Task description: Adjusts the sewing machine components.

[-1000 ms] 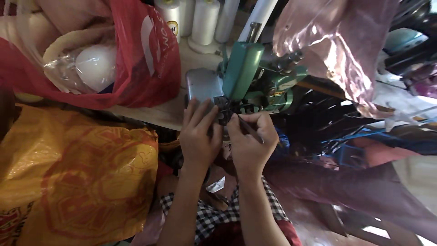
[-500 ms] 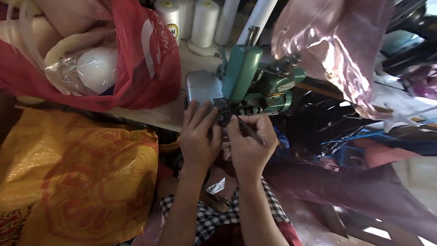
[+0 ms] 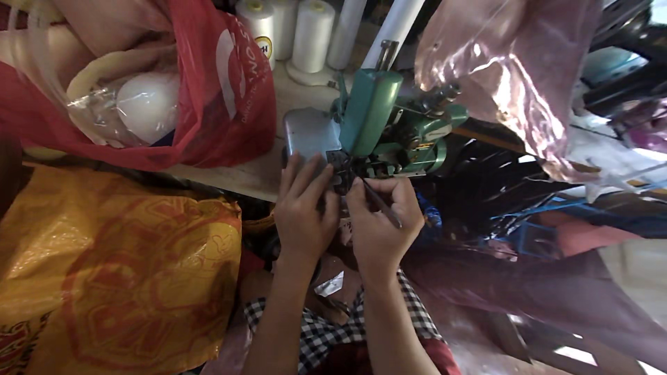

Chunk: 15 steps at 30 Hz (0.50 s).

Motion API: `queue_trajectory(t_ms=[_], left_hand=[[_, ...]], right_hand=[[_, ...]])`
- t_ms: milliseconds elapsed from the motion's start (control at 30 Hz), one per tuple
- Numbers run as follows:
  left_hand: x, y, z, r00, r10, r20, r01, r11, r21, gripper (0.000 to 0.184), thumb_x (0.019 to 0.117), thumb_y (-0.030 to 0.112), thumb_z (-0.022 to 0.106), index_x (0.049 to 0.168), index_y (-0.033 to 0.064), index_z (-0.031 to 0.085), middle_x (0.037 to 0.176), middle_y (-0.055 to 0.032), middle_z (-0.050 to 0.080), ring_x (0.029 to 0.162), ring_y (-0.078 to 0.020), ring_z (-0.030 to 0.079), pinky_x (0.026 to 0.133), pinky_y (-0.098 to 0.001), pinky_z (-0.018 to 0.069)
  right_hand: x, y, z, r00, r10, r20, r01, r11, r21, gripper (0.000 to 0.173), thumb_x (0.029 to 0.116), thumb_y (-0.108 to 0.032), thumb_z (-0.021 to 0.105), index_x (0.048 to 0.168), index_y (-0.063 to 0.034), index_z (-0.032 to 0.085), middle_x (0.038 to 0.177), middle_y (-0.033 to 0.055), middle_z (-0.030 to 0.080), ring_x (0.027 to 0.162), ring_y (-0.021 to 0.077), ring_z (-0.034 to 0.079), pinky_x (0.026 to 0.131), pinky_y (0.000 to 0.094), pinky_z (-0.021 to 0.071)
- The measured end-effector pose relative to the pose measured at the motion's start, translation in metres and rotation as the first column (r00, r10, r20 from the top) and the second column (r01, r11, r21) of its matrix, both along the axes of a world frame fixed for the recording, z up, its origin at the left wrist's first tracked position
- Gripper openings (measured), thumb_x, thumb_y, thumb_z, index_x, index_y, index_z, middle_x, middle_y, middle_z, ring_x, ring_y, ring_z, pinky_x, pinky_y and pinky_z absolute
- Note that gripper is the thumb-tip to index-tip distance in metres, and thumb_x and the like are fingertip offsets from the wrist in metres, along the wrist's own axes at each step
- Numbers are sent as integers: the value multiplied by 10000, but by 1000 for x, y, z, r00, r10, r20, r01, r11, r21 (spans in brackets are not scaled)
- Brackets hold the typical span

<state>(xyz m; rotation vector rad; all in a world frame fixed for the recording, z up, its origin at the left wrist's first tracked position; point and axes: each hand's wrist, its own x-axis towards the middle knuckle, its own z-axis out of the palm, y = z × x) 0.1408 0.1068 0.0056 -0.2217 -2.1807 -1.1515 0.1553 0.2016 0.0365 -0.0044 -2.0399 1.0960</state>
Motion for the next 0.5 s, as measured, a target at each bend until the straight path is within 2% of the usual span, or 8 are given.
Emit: queue_trajectory(t_ms=[500], left_hand=[[0, 0, 0, 1000, -8, 1, 8, 1000, 18, 306, 936, 110, 556, 1135, 49, 780, 1350, -123, 676, 1399, -376, 505, 1181, -481, 374]], right_hand=[[-2, -2, -3, 999, -9, -34, 9, 1000, 8, 98, 857, -99, 727, 882, -22, 671, 769, 8, 633, 678, -9, 600, 616, 126, 498]])
